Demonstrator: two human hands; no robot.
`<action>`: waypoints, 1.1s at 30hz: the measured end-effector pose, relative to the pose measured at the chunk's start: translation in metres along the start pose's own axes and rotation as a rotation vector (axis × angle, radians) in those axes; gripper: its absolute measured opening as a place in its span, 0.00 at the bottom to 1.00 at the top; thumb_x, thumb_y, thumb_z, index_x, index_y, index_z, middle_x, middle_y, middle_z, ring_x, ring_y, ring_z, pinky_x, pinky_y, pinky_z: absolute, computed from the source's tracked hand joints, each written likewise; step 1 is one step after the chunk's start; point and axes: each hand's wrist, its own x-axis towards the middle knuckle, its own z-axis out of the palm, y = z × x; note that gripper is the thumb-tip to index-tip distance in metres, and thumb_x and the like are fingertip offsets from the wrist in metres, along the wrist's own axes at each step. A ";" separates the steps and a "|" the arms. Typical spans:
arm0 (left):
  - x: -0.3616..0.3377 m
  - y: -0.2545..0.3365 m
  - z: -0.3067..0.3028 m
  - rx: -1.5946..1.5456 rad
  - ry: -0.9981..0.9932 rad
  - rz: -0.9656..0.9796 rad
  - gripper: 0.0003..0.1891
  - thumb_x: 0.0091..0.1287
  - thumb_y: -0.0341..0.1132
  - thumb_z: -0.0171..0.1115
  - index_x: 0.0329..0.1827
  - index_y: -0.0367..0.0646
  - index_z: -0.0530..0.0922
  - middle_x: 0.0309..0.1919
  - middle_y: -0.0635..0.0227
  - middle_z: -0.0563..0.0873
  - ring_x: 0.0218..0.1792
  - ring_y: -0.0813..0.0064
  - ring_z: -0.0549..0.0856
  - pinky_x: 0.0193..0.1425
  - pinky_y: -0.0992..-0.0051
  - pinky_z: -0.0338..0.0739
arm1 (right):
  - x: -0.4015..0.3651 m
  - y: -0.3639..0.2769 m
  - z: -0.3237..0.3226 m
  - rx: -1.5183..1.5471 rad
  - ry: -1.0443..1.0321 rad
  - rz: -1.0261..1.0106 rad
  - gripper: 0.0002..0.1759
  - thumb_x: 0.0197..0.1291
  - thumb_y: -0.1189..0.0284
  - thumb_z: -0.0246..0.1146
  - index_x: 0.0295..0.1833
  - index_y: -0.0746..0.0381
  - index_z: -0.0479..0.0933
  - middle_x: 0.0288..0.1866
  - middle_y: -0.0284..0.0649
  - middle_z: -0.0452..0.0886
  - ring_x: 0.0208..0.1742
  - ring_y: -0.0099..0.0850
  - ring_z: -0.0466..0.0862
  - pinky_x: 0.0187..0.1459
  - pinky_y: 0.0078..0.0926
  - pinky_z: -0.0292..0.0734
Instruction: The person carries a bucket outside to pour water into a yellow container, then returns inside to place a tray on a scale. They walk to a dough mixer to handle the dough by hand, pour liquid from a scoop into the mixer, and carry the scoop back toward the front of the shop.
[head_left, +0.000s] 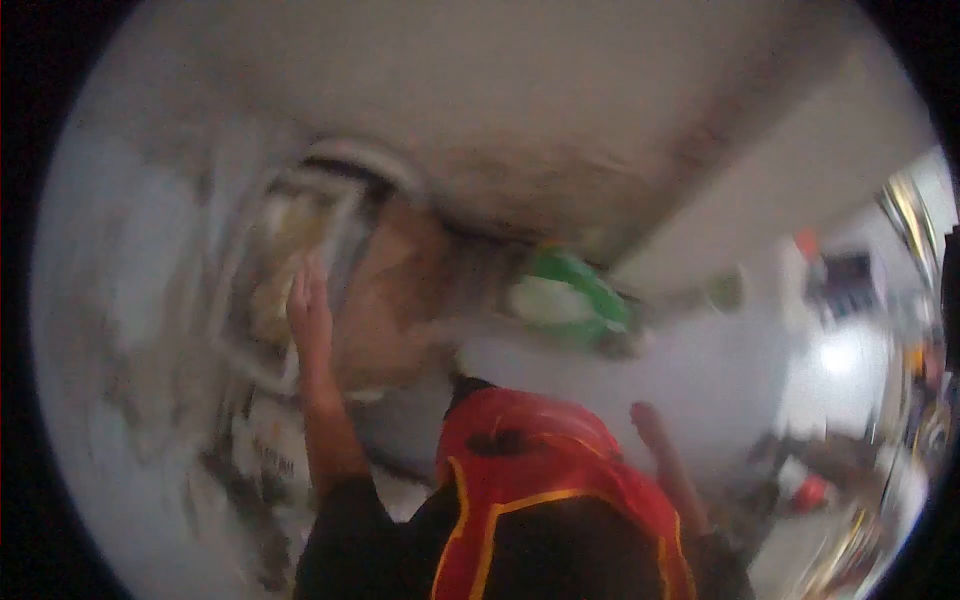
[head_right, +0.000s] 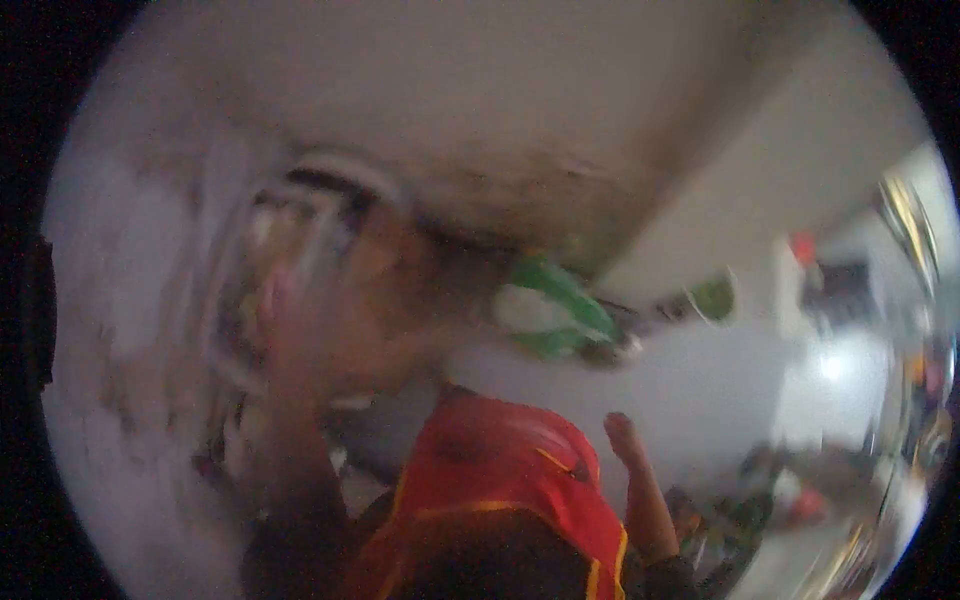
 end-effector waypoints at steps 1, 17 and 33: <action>-0.023 -0.002 0.047 -0.085 -0.166 0.055 0.20 0.63 0.40 0.44 0.52 0.35 0.67 0.47 0.56 0.74 0.50 0.70 0.72 0.54 0.77 0.64 | -0.008 0.042 -0.021 -0.230 0.074 -0.123 0.15 0.52 0.66 0.51 0.41 0.65 0.72 0.39 0.47 0.75 0.41 0.44 0.74 0.43 0.33 0.69; -0.329 0.183 0.504 0.656 -1.641 0.818 0.26 0.57 0.46 0.51 0.52 0.35 0.65 0.48 0.51 0.72 0.51 0.57 0.71 0.53 0.67 0.64 | -0.168 0.197 -0.258 0.096 0.592 0.295 0.18 0.52 0.63 0.52 0.44 0.64 0.71 0.41 0.49 0.76 0.45 0.44 0.74 0.47 0.34 0.68; -0.612 0.588 0.893 0.379 -1.531 1.673 0.22 0.58 0.41 0.52 0.52 0.36 0.66 0.49 0.52 0.71 0.52 0.57 0.69 0.55 0.65 0.62 | -0.137 0.321 -0.721 0.243 0.968 0.212 0.21 0.53 0.63 0.51 0.47 0.68 0.70 0.45 0.52 0.73 0.48 0.43 0.73 0.49 0.33 0.65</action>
